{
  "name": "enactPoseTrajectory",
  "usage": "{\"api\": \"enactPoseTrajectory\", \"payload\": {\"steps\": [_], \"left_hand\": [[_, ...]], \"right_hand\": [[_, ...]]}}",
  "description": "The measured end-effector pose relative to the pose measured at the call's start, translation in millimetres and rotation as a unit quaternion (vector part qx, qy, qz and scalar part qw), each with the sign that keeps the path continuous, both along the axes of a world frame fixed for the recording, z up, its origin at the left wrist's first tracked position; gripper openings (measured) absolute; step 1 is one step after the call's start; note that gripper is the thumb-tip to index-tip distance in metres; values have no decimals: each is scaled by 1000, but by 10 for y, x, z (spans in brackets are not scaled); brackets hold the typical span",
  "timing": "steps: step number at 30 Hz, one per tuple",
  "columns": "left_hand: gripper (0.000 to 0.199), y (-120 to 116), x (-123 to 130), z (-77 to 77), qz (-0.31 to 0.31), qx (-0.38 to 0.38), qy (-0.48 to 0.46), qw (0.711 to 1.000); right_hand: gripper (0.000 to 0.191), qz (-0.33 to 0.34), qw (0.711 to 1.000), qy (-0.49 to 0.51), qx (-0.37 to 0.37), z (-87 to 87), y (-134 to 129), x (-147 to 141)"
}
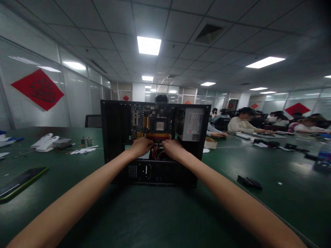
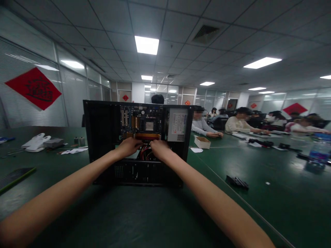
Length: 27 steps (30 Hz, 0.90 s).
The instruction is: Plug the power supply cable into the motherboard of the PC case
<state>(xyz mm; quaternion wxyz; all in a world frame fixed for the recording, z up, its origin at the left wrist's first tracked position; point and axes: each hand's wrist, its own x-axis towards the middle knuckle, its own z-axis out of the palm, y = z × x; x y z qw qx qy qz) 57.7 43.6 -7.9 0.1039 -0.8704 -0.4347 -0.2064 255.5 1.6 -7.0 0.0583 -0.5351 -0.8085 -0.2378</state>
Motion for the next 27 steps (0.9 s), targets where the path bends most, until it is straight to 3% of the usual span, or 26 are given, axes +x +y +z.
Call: {"api": "enactPoseTrajectory", "payload": {"steps": [3,6,11,15,20,23,27], "left_hand": [[30,-236,-85,-63,-47,13,-65,997],[45,-444,-89,-136,-69,14,-61,996],[55,-491,-28,-114,-50,39,-28,998],[59,-362,-73,-87,-45,14,-19,999],[56,-209,-181,-161,-18,72,-32,997],[57,-102,-229,-194,13,92,-95,991],[60,31,-284,-144,23,63,-205,977]], "right_hand": [[25,86,992,-67,63,-45,-251,287],[33,166,968,-132,132,-109,-484,671],[40,250,943,-169,139,-145,-578,1127],[42,261,942,-147,150,-191,-465,1112],[46,262,935,-164,173,-245,-357,932],[48,261,938,-168,156,-236,-352,832],[51,242,940,-189,150,-212,-405,672]]}}
